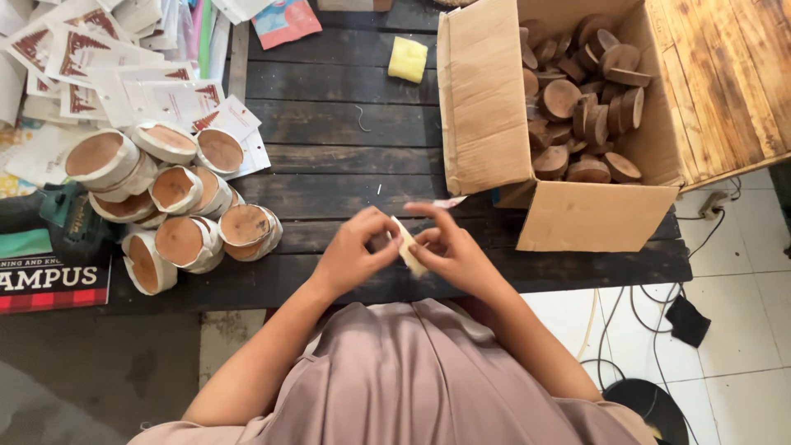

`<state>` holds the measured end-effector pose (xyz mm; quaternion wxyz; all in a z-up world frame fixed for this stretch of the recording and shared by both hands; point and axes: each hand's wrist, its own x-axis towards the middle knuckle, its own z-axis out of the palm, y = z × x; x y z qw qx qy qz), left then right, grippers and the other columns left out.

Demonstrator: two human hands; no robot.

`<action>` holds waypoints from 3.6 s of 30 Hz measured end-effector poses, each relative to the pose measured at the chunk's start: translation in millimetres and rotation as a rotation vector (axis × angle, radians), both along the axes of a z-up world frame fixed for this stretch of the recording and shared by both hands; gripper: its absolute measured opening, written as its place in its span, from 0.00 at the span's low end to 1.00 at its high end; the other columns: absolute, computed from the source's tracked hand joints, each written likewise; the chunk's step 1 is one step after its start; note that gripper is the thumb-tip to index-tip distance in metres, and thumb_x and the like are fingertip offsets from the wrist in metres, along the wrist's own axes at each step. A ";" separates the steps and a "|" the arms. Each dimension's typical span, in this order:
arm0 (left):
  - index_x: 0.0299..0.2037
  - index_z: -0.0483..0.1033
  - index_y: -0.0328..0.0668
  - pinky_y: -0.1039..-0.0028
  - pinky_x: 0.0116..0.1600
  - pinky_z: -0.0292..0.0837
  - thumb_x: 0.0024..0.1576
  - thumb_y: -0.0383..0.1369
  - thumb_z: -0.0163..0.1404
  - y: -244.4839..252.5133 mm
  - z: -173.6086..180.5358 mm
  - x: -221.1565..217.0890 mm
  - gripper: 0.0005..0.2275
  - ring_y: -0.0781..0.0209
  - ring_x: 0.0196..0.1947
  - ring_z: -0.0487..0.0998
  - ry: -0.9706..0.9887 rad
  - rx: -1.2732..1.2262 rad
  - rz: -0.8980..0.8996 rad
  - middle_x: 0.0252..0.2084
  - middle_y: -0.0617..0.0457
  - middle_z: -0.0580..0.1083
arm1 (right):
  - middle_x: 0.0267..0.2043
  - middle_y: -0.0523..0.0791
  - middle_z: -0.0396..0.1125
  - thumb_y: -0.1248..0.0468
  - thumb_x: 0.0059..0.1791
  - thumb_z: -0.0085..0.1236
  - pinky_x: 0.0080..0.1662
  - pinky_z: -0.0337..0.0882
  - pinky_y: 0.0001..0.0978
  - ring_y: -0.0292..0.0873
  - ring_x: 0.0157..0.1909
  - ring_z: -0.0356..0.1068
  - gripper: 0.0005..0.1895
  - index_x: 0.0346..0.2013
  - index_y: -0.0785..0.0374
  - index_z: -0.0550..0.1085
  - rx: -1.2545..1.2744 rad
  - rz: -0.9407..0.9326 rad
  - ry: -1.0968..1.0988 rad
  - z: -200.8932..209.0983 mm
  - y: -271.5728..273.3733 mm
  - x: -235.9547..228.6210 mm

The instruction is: The person repeatedly picks up small circular wooden discs from a cardboard box, wraps each one with a roll of masking tape, and places the finished items into a growing stack on the table.

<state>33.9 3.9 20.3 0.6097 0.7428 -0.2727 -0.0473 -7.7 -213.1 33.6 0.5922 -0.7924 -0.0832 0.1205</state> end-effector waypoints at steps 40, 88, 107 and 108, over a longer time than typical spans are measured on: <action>0.51 0.67 0.41 0.69 0.61 0.61 0.61 0.35 0.48 -4.5 21.0 9.5 0.12 0.58 0.48 0.65 -0.129 -0.257 0.067 0.46 0.51 0.63 | 0.32 0.48 0.73 0.62 0.53 0.57 0.33 0.73 0.41 0.49 0.27 0.72 0.23 0.60 0.61 0.61 -0.325 -0.104 -0.366 73.1 5.3 5.1; 0.41 0.54 0.46 0.60 0.50 0.68 0.63 0.35 0.51 -13.1 18.2 -1.5 0.14 0.47 0.42 0.67 -0.654 -0.342 0.291 0.37 0.53 0.63 | 0.38 0.41 0.79 0.59 0.40 0.74 0.44 0.75 0.39 0.48 0.35 0.76 0.27 0.50 0.54 0.73 -0.281 -0.169 -0.564 88.7 20.1 -37.3; 0.39 0.49 0.51 0.51 0.36 0.71 0.60 0.32 0.54 -18.9 37.1 -25.6 0.18 0.48 0.35 0.62 -0.800 -0.702 0.243 0.31 0.51 0.59 | 0.23 0.43 0.72 0.63 0.40 0.76 0.37 0.72 0.34 0.45 0.24 0.73 0.17 0.42 0.60 0.83 -0.334 -0.168 -0.868 101.8 13.2 -61.9; 0.39 0.49 0.52 0.48 0.37 0.71 0.60 0.32 0.54 -19.0 38.1 -26.1 0.18 0.48 0.34 0.62 -0.807 -0.715 0.232 0.31 0.50 0.60 | 0.23 0.44 0.72 0.63 0.40 0.75 0.37 0.72 0.35 0.46 0.24 0.73 0.17 0.42 0.61 0.83 -0.329 -0.168 -0.880 101.5 12.7 -61.5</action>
